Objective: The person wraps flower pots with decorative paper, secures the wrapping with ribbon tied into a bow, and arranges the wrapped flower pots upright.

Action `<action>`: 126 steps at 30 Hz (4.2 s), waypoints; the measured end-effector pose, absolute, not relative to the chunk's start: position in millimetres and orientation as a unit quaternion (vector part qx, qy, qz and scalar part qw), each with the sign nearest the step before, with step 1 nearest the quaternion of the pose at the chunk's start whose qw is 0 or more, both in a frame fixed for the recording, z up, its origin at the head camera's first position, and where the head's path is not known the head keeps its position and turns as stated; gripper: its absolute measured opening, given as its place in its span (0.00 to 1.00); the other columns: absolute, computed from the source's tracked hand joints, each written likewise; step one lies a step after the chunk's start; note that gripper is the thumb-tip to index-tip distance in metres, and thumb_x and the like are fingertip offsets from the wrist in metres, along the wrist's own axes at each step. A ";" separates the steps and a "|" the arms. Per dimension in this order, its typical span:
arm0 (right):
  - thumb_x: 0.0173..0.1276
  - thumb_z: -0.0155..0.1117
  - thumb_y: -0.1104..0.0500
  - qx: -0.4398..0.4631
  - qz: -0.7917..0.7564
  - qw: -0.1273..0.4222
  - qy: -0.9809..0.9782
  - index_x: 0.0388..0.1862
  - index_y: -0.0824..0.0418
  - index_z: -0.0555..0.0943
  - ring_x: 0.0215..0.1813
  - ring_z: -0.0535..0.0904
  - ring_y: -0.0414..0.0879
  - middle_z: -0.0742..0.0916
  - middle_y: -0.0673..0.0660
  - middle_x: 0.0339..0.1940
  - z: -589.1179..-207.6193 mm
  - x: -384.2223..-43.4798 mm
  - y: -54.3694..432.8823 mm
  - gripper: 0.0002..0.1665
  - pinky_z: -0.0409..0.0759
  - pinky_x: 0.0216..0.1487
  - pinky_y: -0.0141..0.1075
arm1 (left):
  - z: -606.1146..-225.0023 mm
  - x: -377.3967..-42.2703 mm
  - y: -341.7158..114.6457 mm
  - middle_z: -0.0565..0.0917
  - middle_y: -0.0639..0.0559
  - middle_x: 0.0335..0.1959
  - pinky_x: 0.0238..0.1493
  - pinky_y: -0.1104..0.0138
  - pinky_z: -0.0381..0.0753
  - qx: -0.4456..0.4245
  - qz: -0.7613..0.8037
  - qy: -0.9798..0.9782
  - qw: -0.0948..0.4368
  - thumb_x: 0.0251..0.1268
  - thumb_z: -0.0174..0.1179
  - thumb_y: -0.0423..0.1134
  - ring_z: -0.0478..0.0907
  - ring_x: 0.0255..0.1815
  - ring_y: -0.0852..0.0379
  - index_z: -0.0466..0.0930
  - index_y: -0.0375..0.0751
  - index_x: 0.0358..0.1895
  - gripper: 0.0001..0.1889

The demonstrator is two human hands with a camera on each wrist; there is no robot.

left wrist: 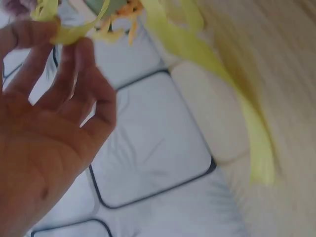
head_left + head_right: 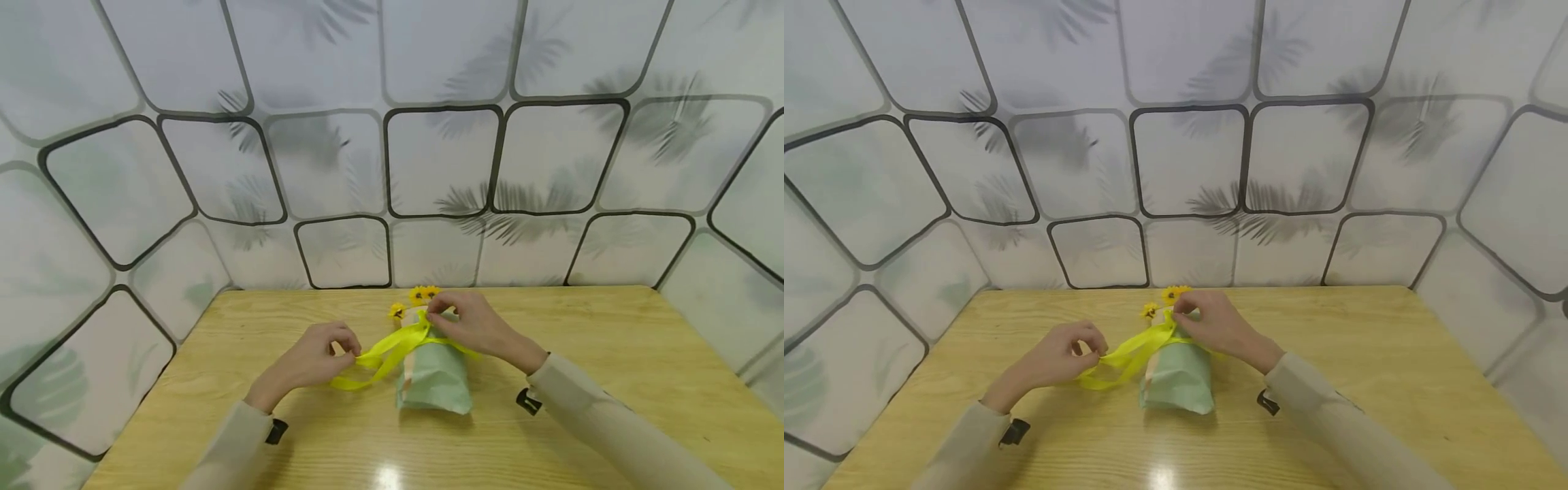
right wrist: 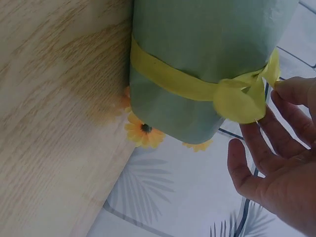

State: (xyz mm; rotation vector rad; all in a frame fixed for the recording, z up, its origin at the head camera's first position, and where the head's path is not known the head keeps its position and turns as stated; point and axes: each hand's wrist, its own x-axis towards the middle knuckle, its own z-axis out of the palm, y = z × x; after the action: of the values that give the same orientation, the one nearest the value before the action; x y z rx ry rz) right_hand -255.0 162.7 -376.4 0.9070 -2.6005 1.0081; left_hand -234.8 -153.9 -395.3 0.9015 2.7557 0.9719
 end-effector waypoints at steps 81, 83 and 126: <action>0.75 0.65 0.61 0.310 0.372 0.101 -0.869 0.41 0.59 0.84 0.27 0.79 0.35 0.87 0.49 0.25 -375.8 -256.0 154.6 0.03 0.77 0.28 0.30 | -393.1 -249.1 -40.0 0.84 0.51 0.38 0.34 0.68 0.83 0.161 0.499 0.848 0.076 0.62 0.73 0.47 0.83 0.36 0.60 0.81 0.45 0.40 0.13; 0.74 0.65 0.60 0.309 0.372 0.096 -0.870 0.41 0.58 0.85 0.31 0.81 0.36 0.88 0.49 0.28 -375.6 -256.2 157.7 0.03 0.78 0.32 0.31 | -393.4 -249.4 -40.8 0.86 0.51 0.40 0.35 0.68 0.83 0.161 0.504 0.845 0.078 0.63 0.73 0.47 0.84 0.36 0.61 0.83 0.47 0.44 0.13; 0.81 0.56 0.59 0.214 0.510 -0.117 -0.825 0.57 0.65 0.84 0.37 0.85 0.47 0.89 0.60 0.40 -374.9 -246.7 182.1 0.16 0.86 0.38 0.38 | -395.2 -247.9 -41.7 0.71 0.56 0.24 0.29 0.71 0.68 0.153 0.524 0.835 0.066 0.67 0.68 0.39 0.67 0.24 0.61 0.76 0.44 0.31 0.10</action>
State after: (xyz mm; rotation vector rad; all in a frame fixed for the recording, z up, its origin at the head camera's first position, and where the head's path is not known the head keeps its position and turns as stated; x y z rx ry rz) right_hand -246.7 182.1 -374.9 0.7274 -2.8036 1.7338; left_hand -247.9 -41.7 -395.2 0.4609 2.5192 1.5795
